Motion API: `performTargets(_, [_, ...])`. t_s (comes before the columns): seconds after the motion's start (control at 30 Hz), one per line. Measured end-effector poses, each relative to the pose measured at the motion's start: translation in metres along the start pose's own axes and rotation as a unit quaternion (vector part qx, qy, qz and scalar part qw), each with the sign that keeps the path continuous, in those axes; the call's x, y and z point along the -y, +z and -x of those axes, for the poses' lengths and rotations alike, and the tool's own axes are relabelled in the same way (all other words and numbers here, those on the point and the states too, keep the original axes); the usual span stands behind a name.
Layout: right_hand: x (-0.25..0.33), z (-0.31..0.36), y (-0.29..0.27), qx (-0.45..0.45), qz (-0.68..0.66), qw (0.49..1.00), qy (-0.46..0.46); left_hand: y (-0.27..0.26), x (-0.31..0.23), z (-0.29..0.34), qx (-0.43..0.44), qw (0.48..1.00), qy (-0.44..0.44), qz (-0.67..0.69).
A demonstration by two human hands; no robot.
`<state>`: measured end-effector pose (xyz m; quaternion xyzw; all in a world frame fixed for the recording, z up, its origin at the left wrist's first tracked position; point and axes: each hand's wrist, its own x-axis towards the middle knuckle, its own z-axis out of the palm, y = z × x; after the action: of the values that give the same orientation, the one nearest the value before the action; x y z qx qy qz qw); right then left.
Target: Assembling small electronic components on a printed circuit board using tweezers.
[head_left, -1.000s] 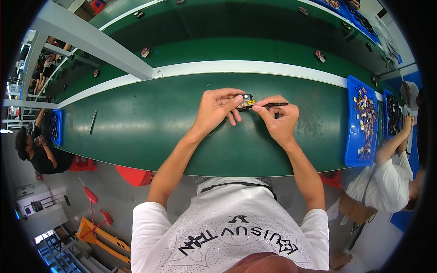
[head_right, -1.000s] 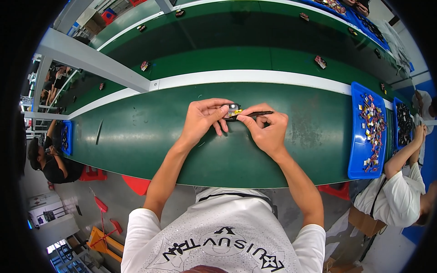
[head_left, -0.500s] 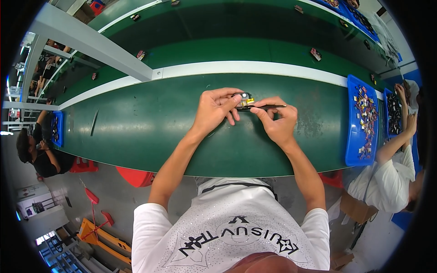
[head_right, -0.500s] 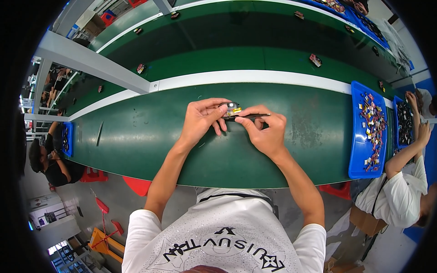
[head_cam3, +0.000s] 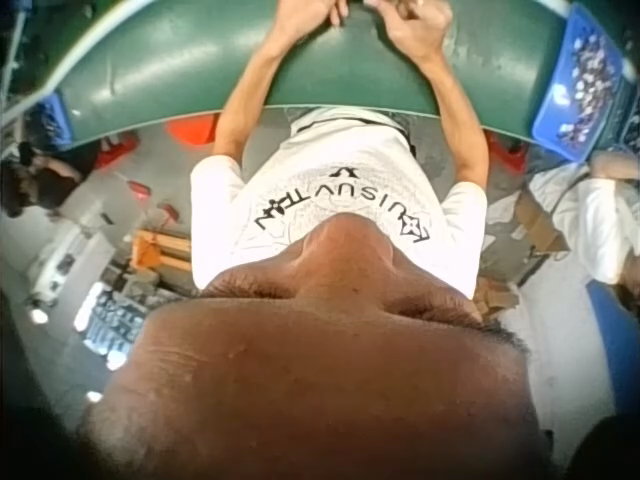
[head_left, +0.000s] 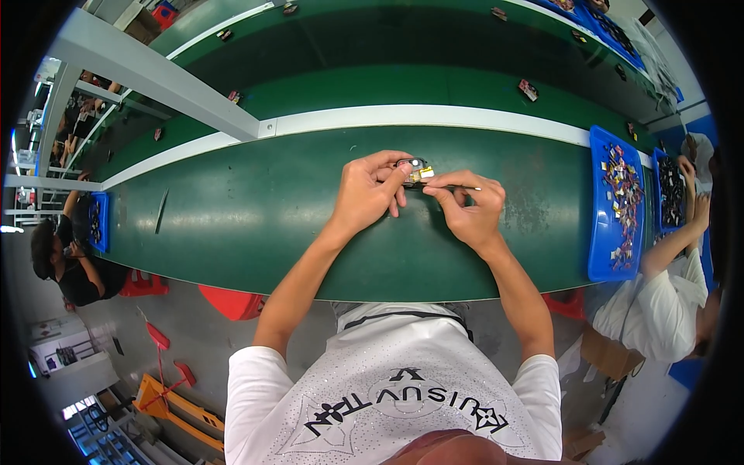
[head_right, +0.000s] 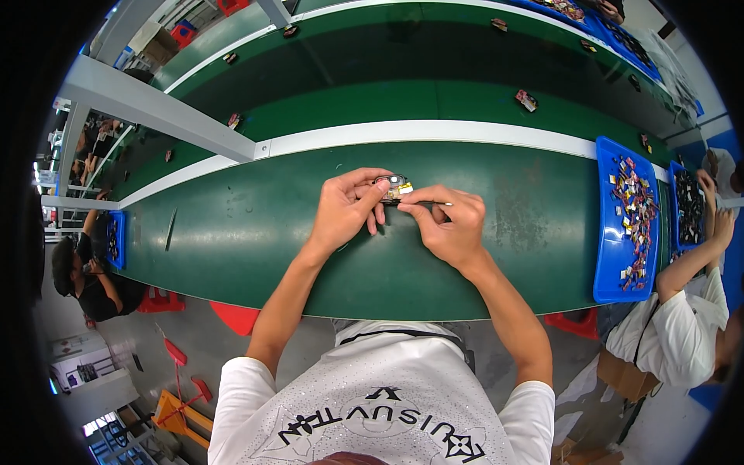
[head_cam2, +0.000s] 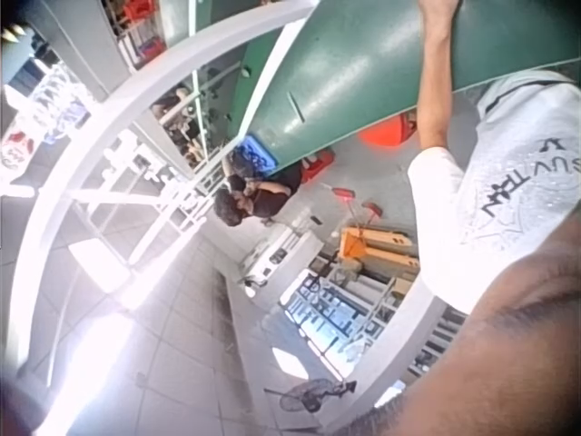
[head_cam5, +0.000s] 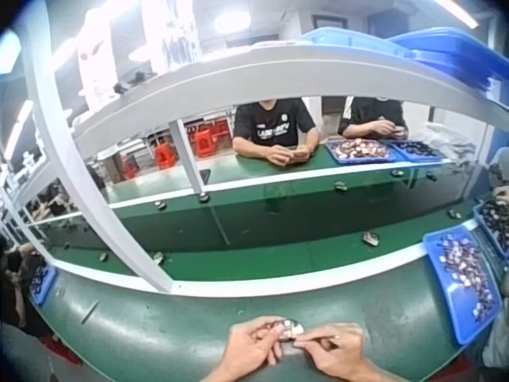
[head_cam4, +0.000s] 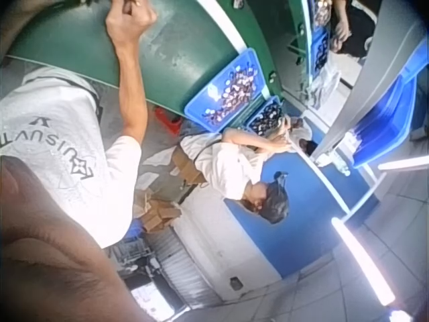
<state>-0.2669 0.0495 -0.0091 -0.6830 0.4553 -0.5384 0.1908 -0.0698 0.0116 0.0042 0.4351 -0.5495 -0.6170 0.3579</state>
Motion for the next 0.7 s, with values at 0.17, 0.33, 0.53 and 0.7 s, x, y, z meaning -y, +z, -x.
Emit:
performTargets(0.17, [0.006, -0.004, 0.003, 0.000, -0.006, 1.000, -0.024, 0.006, 0.000, 0.003, -0.039, 0.997, 0.020, -0.058])
performTargets(0.33, [0.007, -0.005, 0.002, 0.005, 0.011, 0.998, -0.061, 0.012, 0.004, 0.003, -0.063, 0.996, 0.026, -0.063])
performTargets(0.53, [0.003, -0.006, 0.001, 0.000, 0.021, 0.996, -0.083, 0.019, -0.001, -0.001, -0.088, 0.989, 0.036, -0.111])
performTargets(0.7, [-0.005, -0.007, -0.003, -0.074, 0.017, 0.997, -0.022, -0.014, -0.011, -0.050, -0.108, 0.980, 0.056, -0.159])
